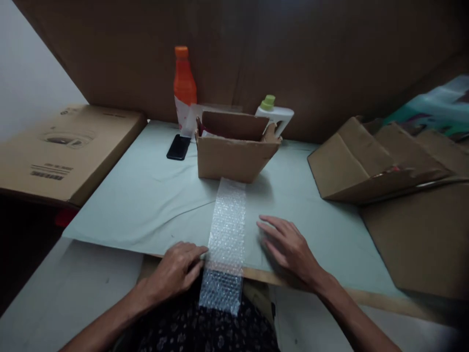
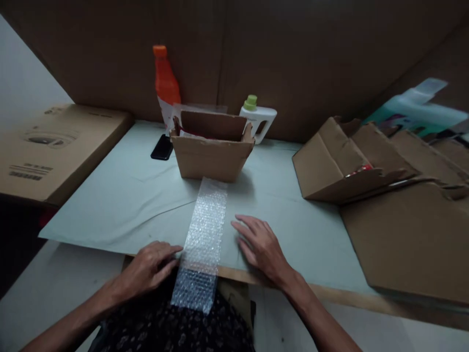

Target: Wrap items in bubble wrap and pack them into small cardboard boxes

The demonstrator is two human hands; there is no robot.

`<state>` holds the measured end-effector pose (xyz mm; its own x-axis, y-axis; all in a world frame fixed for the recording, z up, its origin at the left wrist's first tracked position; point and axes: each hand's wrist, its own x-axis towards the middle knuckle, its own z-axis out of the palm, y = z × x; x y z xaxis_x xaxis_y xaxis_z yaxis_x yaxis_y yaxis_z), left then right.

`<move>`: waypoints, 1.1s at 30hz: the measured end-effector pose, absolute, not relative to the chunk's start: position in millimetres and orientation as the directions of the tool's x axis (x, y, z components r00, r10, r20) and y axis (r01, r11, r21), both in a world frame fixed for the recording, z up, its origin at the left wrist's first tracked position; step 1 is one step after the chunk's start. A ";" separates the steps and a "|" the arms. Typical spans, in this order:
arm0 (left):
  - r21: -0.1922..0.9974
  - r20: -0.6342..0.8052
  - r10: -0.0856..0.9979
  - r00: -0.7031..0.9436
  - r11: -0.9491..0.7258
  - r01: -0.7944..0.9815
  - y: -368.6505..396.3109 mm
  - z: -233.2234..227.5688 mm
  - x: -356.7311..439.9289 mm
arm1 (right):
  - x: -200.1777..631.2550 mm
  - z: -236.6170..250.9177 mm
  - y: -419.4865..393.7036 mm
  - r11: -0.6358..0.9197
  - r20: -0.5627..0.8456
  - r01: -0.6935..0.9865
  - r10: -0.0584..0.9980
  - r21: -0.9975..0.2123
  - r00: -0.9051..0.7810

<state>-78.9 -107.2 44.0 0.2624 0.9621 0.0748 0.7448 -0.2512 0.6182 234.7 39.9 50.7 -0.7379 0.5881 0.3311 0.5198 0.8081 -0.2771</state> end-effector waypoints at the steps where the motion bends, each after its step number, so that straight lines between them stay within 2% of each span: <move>1: 0.573 0.077 0.950 0.301 -0.289 0.767 -109.9 46.3 -84.4 | 244.0 50.2 17.0 0.825 0.309 0.505 0.564 -0.254 -0.766; 4: 0.414 0.130 0.896 0.426 -0.439 0.798 -121.2 42.4 -94.5 | 251.8 37.0 -43.9 0.879 0.233 0.448 0.476 -0.164 -0.848; 6: 0.328 0.166 0.841 0.515 -0.540 0.775 -130.0 31.9 -94.3 | 242.4 21.8 -68.6 0.903 0.231 0.413 0.430 -0.120 -0.873; 8: 0.284 0.172 0.786 0.594 -0.617 0.734 -136.2 20.7 -88.7 | 226.0 9.4 -78.1 0.909 0.310 0.396 0.417 -0.131 -0.854; 10: 0.296 0.186 0.759 0.624 -0.649 0.701 -138.1 14.8 -79.9 | 208.3 5.3 -76.5 0.893 0.431 0.389 0.450 -0.226 -0.783; 11: 0.330 0.203 0.766 0.610 -0.640 0.694 -137.5 15.0 -75.2 | 200.4 6.6 -73.4 0.865 0.475 0.395 0.500 -0.309 -0.724; 13: 0.463 0.264 0.813 0.519 -0.578 0.671 -134.5 21.1 -66.7 | 188.3 13.0 -65.2 0.740 0.484 0.426 0.667 -0.520 -0.566; 16: 0.712 0.296 0.905 0.307 -0.423 0.560 -127.7 36.0 -58.1 | 178.6 21.5 -52.8 0.417 0.287 0.435 0.898 -0.798 -0.335; 19: 0.831 0.185 0.978 0.101 -0.210 0.515 -116.7 41.7 -51.6 | 174.1 19.9 -42.4 0.237 0.139 0.412 0.958 -0.880 -0.252; 22: 0.824 0.097 0.993 -0.068 -0.042 0.566 -99.9 33.6 -42.8 | 173.8 13.2 -34.9 0.296 0.199 0.511 0.951 -0.807 -0.237; 24: 0.787 0.121 0.988 -0.098 -0.035 0.615 -88.4 26.1 -36.8 | 177.5 11.0 -32.1 0.394 0.313 0.594 0.919 -0.701 -0.240; 28: 0.694 0.246 0.969 -0.028 -0.156 0.703 -72.6 18.3 -30.7 | 191.7 17.7 -35.4 0.588 0.486 0.664 0.794 -0.462 -0.364; 30: 0.646 0.263 0.965 0.014 -0.187 0.740 -68.1 16.7 -30.7 | 196.9 23.2 -40.5 0.648 0.502 0.655 0.745 -0.389 -0.439; 33: 0.568 0.230 0.971 0.060 -0.184 0.802 -64.2 15.0 -32.2 | 197.0 27.8 -44.9 0.721 0.471 0.596 0.688 -0.353 -0.553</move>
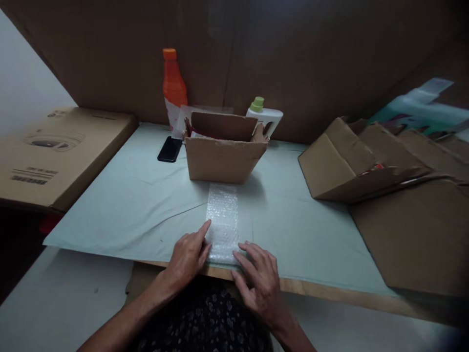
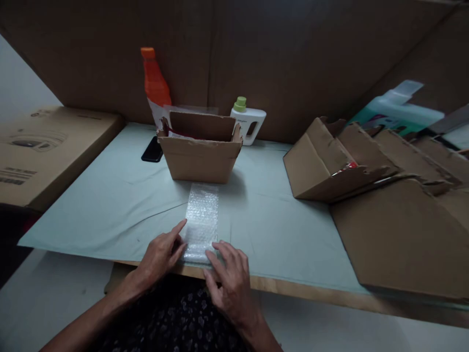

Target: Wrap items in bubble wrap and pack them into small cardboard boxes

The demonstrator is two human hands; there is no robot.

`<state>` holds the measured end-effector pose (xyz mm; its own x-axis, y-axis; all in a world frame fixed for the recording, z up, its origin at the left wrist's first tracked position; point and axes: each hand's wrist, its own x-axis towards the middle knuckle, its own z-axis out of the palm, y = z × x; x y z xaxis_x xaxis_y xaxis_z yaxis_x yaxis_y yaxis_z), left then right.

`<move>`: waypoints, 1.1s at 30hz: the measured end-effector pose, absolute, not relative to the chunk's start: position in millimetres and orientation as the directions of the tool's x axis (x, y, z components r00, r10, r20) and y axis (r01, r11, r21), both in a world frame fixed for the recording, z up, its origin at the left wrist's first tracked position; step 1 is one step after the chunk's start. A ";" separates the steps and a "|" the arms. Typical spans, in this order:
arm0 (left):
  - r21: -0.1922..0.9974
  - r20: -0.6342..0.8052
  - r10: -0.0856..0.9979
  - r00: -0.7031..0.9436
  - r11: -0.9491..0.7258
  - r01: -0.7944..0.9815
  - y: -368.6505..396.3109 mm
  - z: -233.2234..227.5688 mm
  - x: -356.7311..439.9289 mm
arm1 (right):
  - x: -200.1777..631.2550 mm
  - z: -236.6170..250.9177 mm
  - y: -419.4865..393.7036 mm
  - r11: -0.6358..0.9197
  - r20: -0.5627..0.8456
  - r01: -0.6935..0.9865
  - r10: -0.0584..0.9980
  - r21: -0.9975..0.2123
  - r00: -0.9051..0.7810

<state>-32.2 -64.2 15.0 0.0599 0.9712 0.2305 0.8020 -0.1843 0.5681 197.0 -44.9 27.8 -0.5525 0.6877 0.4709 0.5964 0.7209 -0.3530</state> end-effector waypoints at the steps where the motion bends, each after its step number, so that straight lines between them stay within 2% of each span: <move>1: 0.542 0.222 0.973 0.066 -0.179 0.821 -64.0 15.4 -33.0 | 195.4 28.1 -44.5 0.741 0.448 0.573 0.670 -0.351 -0.592; 4: 0.505 0.265 0.963 0.057 -0.188 0.843 -68.9 22.4 -36.8 | 189.4 28.0 -38.5 0.768 0.403 0.534 0.641 -0.355 -0.654; 6: 0.531 0.307 0.947 0.095 -0.254 0.809 -76.9 30.4 -40.0 | 186.5 29.8 -33.1 0.764 0.398 0.513 0.643 -0.391 -0.654; 10: 0.608 0.292 0.930 0.224 -0.361 0.707 -92.5 38.4 -42.4 | 183.4 39.5 -23.1 0.659 0.280 0.472 0.711 -0.586 -0.645; 12: 0.636 0.263 0.949 0.176 -0.308 0.707 -93.5 35.0 -40.6 | 183.2 43.4 -18.9 0.580 0.232 0.476 0.762 -0.661 -0.605; 13: 0.645 0.248 0.959 0.136 -0.268 0.716 -91.9 32.3 -39.4 | 183.7 44.2 -17.4 0.573 0.260 0.480 0.779 -0.664 -0.571; 15: 0.638 0.227 0.971 0.076 -0.207 0.741 -85.6 26.6 -37.3 | 185.8 43.3 -16.2 0.629 0.394 0.493 0.770 -0.601 -0.501; 17: 0.591 0.229 0.972 0.055 -0.184 0.785 -77.8 22.7 -36.1 | 188.1 39.9 -17.3 0.713 0.508 0.505 0.701 -0.486 -0.501; 21: 0.494 0.256 0.967 0.014 -0.143 0.858 -69.5 23.7 -37.3 | 185.1 32.4 -19.7 0.809 0.449 0.493 0.588 -0.320 -0.673; 23: 0.497 0.308 0.950 0.044 -0.200 0.844 -72.7 28.4 -39.7 | 180.5 31.7 -18.3 0.806 0.416 0.496 0.591 -0.323 -0.691; 26: 0.549 0.344 0.922 0.178 -0.352 0.758 -84.2 36.2 -44.1 | 176.9 35.1 -14.9 0.755 0.369 0.454 0.638 -0.473 -0.676; 29: 0.642 0.285 0.944 0.167 -0.317 0.698 -89.6 37.8 -46.4 | 179.6 39.2 -13.1 0.689 0.309 0.430 0.678 -0.583 -0.667; 31: 0.651 0.265 0.960 0.087 -0.244 0.719 -83.0 34.3 -46.6 | 182.0 40.5 -13.1 0.703 0.367 0.467 0.692 -0.536 -0.621; 33: 0.604 0.265 0.963 0.036 -0.195 0.772 -69.5 29.2 -46.5 | 181.8 41.0 -13.7 0.742 0.441 0.507 0.669 -0.438 -0.598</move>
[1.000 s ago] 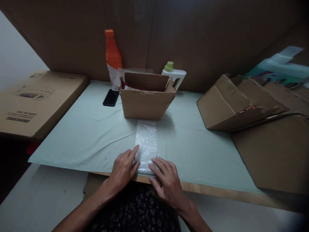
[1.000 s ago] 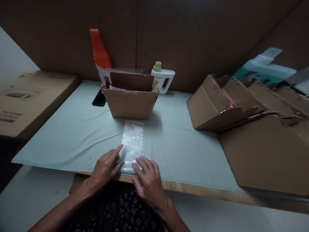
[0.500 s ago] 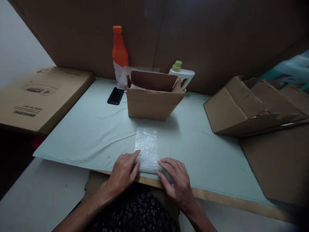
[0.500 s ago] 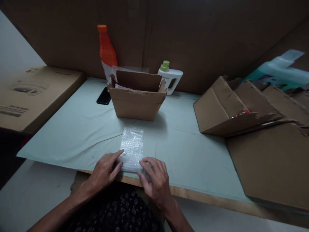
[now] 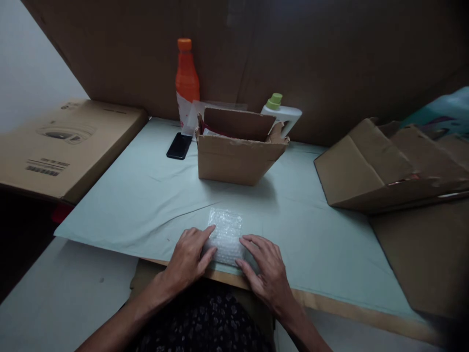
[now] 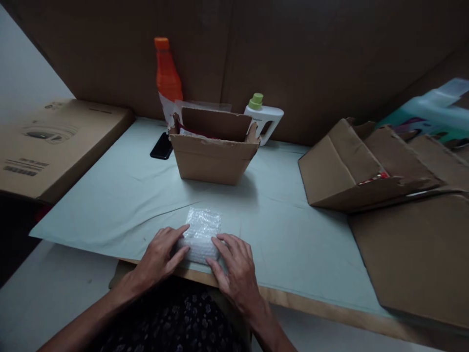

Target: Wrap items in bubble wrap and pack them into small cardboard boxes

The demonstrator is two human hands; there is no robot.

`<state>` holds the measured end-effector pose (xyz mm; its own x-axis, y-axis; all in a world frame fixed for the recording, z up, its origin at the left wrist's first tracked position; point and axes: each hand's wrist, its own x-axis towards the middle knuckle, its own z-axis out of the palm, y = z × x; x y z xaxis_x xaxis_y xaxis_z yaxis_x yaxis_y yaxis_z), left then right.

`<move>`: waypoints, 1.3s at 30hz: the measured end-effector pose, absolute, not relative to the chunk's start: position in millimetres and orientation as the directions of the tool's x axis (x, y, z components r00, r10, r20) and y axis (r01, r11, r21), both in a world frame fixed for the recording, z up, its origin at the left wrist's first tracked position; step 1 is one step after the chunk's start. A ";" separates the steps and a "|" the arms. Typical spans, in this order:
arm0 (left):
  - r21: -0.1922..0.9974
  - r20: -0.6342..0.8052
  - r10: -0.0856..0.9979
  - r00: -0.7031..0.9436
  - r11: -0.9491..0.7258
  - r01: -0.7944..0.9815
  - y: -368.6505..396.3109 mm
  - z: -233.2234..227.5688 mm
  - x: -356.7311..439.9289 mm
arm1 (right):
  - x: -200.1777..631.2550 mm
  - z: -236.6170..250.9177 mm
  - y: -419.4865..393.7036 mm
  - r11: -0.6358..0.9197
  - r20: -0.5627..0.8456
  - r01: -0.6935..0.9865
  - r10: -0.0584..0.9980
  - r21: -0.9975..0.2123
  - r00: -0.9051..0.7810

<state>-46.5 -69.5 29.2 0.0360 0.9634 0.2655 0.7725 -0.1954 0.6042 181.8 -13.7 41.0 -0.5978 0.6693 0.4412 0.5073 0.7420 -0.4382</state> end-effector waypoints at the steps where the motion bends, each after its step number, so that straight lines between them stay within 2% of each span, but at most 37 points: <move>1: 0.572 0.263 0.965 0.025 -0.176 0.801 -62.0 27.0 -46.5 | 180.4 41.0 -13.9 0.762 0.452 0.518 0.648 -0.390 -0.613; 4: 0.533 0.257 0.966 -0.030 -0.116 0.838 -46.8 23.8 -47.1 | 171.0 39.6 -11.3 0.799 0.392 0.525 0.601 -0.292 -0.697; 6: 0.626 0.254 0.960 -0.116 -0.071 0.777 -47.7 24.7 -47.7 | 163.9 37.4 -5.9 0.798 0.367 0.529 0.603 -0.290 -0.708; 8: 0.796 0.177 0.953 -0.248 0.010 0.605 -56.7 26.3 -47.4 | 158.7 35.4 0.3 0.760 0.380 0.530 0.648 -0.376 -0.660; 11: 0.975 -0.057 0.937 -0.345 0.127 0.184 -73.3 27.1 -43.4 | 155.3 35.5 3.1 0.605 0.347 0.509 0.784 -0.612 -0.515; 14: 0.973 -0.214 0.946 -0.243 0.185 -0.138 -78.9 28.7 -36.3 | 155.6 38.7 -3.6 0.403 0.180 0.447 0.869 -0.798 -0.462; 17: 0.949 -0.263 0.955 -0.137 0.231 -0.213 -73.7 36.1 -30.4 | 160.5 43.1 -9.7 0.304 0.076 0.396 0.864 -0.867 -0.497; 21: 0.970 -0.220 0.972 -0.082 0.208 -0.127 -71.0 45.3 -23.8 | 172.8 51.3 -5.5 0.310 0.100 0.331 0.847 -0.891 -0.522; 24: 0.986 -0.166 0.985 -0.043 0.164 -0.040 -74.5 42.7 -20.6 | 178.4 58.4 1.5 0.225 0.002 0.305 0.807 -0.926 -0.590; 26: 0.990 -0.092 0.996 -0.004 0.092 0.103 -72.2 41.4 -23.5 | 180.0 62.6 6.6 0.210 -0.031 0.325 0.797 -0.922 -0.603; 28: 0.946 0.062 0.998 0.005 -0.061 0.318 -61.0 47.4 -32.2 | 183.0 66.6 13.5 0.228 -0.016 0.345 0.813 -0.911 -0.582; 30: 0.799 0.301 0.953 -0.004 -0.250 0.547 -38.2 64.0 -45.7 | 189.3 70.9 23.3 0.271 0.030 0.350 0.825 -0.897 -0.564; 33: 0.446 0.613 0.788 0.045 -0.393 0.804 14.8 101.8 -67.8 | 202.9 79.8 43.1 0.414 0.167 0.318 0.794 -0.853 -0.585; 36: 0.212 0.688 0.716 0.119 -0.356 0.910 74.8 133.2 -84.0 | 216.5 94.1 65.2 0.568 0.323 0.303 0.745 -0.765 -0.584; 39: 0.143 0.652 0.743 0.151 -0.316 0.938 117.9 144.3 -91.4 | 228.7 113.6 86.3 0.644 0.402 0.358 0.730 -0.676 -0.553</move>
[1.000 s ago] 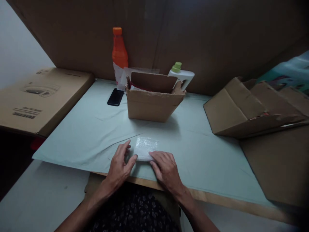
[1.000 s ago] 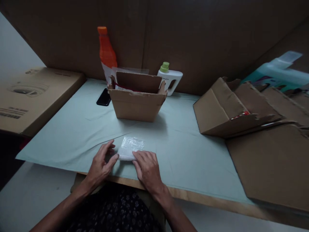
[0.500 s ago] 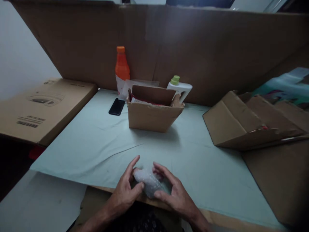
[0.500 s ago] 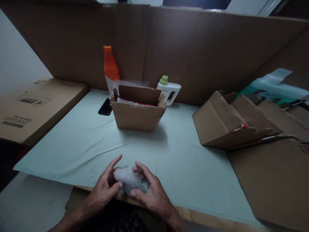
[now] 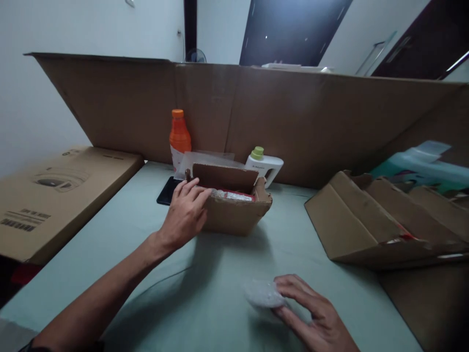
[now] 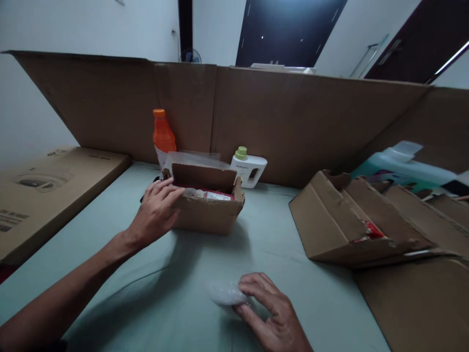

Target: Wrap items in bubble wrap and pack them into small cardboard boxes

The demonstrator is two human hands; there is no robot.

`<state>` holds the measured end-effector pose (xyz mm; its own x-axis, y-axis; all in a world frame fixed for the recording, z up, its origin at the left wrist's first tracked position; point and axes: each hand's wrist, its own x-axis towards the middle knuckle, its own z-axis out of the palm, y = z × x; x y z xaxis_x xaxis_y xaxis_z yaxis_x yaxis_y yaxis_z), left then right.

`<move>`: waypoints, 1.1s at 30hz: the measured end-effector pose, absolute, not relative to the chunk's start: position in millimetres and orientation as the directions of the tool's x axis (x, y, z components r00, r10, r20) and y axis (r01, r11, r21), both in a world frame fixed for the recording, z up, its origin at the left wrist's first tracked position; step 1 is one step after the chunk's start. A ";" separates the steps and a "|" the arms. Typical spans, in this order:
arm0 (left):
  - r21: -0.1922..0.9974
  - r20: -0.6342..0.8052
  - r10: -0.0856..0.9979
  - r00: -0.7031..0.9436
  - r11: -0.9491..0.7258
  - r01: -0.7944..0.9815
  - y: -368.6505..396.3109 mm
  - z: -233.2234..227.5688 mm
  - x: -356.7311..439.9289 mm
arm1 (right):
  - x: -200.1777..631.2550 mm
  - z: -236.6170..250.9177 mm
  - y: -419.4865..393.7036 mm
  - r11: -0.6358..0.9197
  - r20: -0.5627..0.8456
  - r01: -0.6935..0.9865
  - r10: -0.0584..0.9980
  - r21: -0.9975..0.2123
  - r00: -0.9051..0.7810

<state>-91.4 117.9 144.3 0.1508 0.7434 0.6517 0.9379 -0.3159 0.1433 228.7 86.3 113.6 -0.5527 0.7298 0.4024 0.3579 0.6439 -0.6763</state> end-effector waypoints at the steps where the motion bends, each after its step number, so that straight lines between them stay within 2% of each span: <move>1: 0.136 0.656 0.738 0.159 -0.323 0.936 125.2 144.3 -92.3 | 232.7 120.3 92.7 0.662 0.431 0.373 0.725 -0.650 -0.537; 5: 0.141 0.702 0.680 0.211 -0.424 0.895 116.6 137.7 -91.3 | 249.3 141.4 112.2 0.709 0.549 0.429 0.706 -0.560 -0.448; 10: 0.196 0.695 0.689 0.206 -0.456 0.868 58.6 132.4 -86.5 | 253.7 174.7 127.9 0.658 0.608 0.517 0.737 -0.547 -0.295; 13: 0.231 0.672 0.722 0.163 -0.414 0.881 32.6 132.1 -83.1 | 224.4 210.9 144.2 0.679 0.603 0.551 0.716 -0.485 -0.352; 16: 0.239 0.681 0.721 0.126 -0.382 0.893 23.9 131.3 -79.8 | 169.4 236.6 165.5 0.794 0.475 0.434 0.605 -0.427 -0.640; 19: 0.219 0.707 0.696 0.122 -0.380 0.899 25.7 129.6 -77.8 | 111.8 230.3 180.5 0.867 0.205 0.356 0.441 -0.348 -0.874; 22: 0.220 0.714 0.690 0.120 -0.384 0.897 28.6 128.0 -77.5 | 73.4 204.5 183.2 0.901 -0.050 0.375 0.374 -0.219 -0.926; 24: 0.216 0.713 0.689 0.131 -0.394 0.893 29.2 127.3 -77.5 | 62.0 192.7 182.1 0.918 -0.094 0.362 0.351 -0.161 -0.932; 27: 0.203 0.737 0.666 0.116 -0.381 0.902 26.8 126.7 -77.8 | 67.6 196.5 184.0 0.930 -0.052 0.346 0.342 -0.122 -0.938; 28: 0.210 0.752 0.653 0.089 -0.366 0.907 24.8 125.8 -78.7 | 76.3 202.4 185.4 0.929 0.000 0.350 0.353 -0.117 -0.936; 30: 0.278 0.777 0.630 -0.013 -0.324 0.904 18.7 121.1 -83.0 | 104.6 215.8 186.2 0.910 0.195 0.395 0.413 -0.127 -0.889; 32: 0.379 0.760 0.637 -0.125 -0.279 0.882 10.2 110.2 -91.8 | 146.3 225.0 180.6 0.868 0.431 0.471 0.489 -0.156 -0.758; 33: 0.432 0.734 0.656 -0.175 -0.253 0.866 5.2 102.2 -97.7 | 171.0 227.0 175.0 0.831 0.488 0.533 0.536 -0.160 -0.689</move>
<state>-97.7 5.2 102.2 -0.1746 0.6564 0.7340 0.8658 -0.2527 0.4319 171.0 175.0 227.0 -0.6888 0.5360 0.4881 0.5331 0.8308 -0.1601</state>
